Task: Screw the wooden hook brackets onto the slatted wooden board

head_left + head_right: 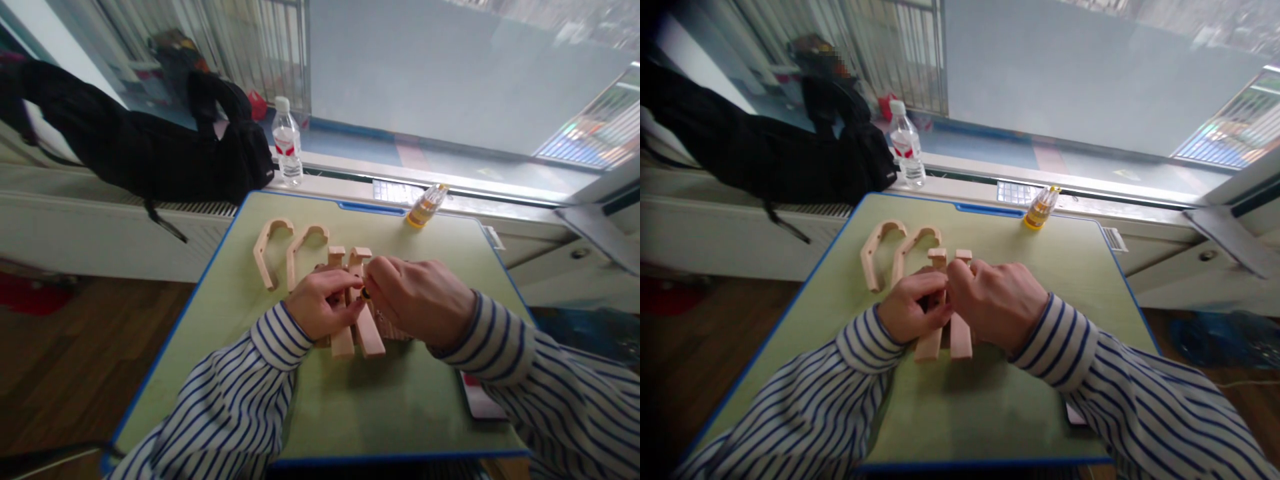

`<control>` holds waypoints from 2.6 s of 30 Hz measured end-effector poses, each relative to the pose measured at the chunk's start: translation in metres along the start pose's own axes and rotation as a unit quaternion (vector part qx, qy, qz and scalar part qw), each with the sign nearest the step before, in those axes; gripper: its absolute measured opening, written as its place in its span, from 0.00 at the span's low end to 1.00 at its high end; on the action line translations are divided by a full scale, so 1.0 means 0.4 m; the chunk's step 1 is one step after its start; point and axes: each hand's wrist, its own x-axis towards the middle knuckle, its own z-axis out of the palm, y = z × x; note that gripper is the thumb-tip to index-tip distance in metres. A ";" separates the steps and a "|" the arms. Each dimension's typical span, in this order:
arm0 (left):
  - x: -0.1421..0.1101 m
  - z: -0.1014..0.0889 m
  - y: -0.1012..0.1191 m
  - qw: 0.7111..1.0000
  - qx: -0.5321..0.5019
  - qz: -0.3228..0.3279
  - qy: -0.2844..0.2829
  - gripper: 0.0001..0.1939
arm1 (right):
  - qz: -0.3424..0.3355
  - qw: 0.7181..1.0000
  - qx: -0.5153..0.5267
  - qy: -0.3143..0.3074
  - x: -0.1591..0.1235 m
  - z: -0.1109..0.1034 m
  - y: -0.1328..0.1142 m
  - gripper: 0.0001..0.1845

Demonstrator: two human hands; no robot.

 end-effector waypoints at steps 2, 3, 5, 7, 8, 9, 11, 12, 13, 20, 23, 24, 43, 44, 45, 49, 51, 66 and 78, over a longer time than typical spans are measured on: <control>-0.002 0.000 -0.002 1.000 -0.002 -0.002 0.003 0.08 | 0.012 1.000 -0.002 -0.003 -0.002 0.000 -0.005 0.13; -0.002 0.000 -0.003 1.000 -0.005 -0.002 0.002 0.09 | 0.018 1.000 -0.005 -0.005 -0.002 -0.001 -0.008 0.13; -0.001 -0.004 -0.004 1.000 -0.009 0.000 -0.006 0.08 | 0.028 0.999 -0.017 -0.008 -0.001 -0.004 -0.011 0.13; 0.004 -0.011 -0.002 1.000 -0.010 0.004 -0.014 0.08 | 0.031 0.999 -0.031 -0.011 0.003 -0.008 -0.013 0.13; 0.008 -0.014 0.000 1.000 -0.010 0.007 -0.018 0.08 | 0.031 0.999 -0.036 -0.012 0.006 -0.011 -0.012 0.13; 0.013 -0.018 0.002 1.000 -0.012 0.012 -0.023 0.08 | 0.028 0.999 -0.039 -0.014 0.008 -0.014 -0.012 0.14; 0.023 -0.022 0.005 0.999 -0.013 0.021 -0.035 0.10 | 0.022 0.999 -0.039 -0.021 0.012 -0.020 -0.008 0.14; 0.029 -0.023 0.006 0.999 -0.012 0.023 -0.040 0.11 | 0.021 0.999 -0.035 -0.025 0.014 -0.023 -0.006 0.14; 0.034 -0.023 0.006 0.999 -0.009 0.022 -0.044 0.11 | 0.022 0.999 -0.029 -0.031 0.015 -0.028 -0.002 0.14; 0.044 -0.021 0.002 0.998 -0.043 0.012 -0.054 0.11 | -0.054 0.994 0.040 -0.085 0.028 -0.080 0.028 0.18; 0.040 -0.021 0.003 0.997 -0.057 0.009 -0.051 0.09 | -0.074 0.993 0.020 -0.088 0.040 -0.090 0.032 0.16; 0.039 -0.020 0.003 0.997 -0.060 0.009 -0.048 0.08 | -0.075 0.993 0.014 -0.091 0.044 -0.089 0.031 0.15; 0.033 -0.012 -0.004 0.995 -0.087 0.006 -0.055 0.09 | -0.020 1.000 -0.014 -0.009 0.026 -0.018 0.018 0.14; 0.033 -0.011 -0.003 0.995 -0.082 0.009 -0.054 0.10 | -0.015 1.000 -0.013 -0.011 0.023 -0.019 0.016 0.14; 0.033 -0.010 -0.001 0.996 -0.072 0.013 -0.050 0.09 | -0.011 1.000 -0.014 -0.014 0.021 -0.021 0.013 0.14; 0.038 -0.010 0.014 1.000 -0.021 0.019 -0.013 0.07 | 0.005 0.999 -0.017 -0.029 0.019 -0.035 0.004 0.14; 0.041 -0.011 0.019 1.000 -0.012 0.017 0.000 0.07 | 0.016 0.999 -0.013 -0.040 0.021 -0.043 0.005 0.15; 0.035 -0.008 0.019 1.000 -0.024 0.020 0.000 0.08 | -0.072 0.992 0.008 -0.101 0.035 -0.073 0.022 0.14; 0.037 -0.008 0.016 0.998 -0.038 0.041 -0.030 0.11 | -0.034 0.995 -0.058 -0.071 0.028 -0.052 0.016 0.16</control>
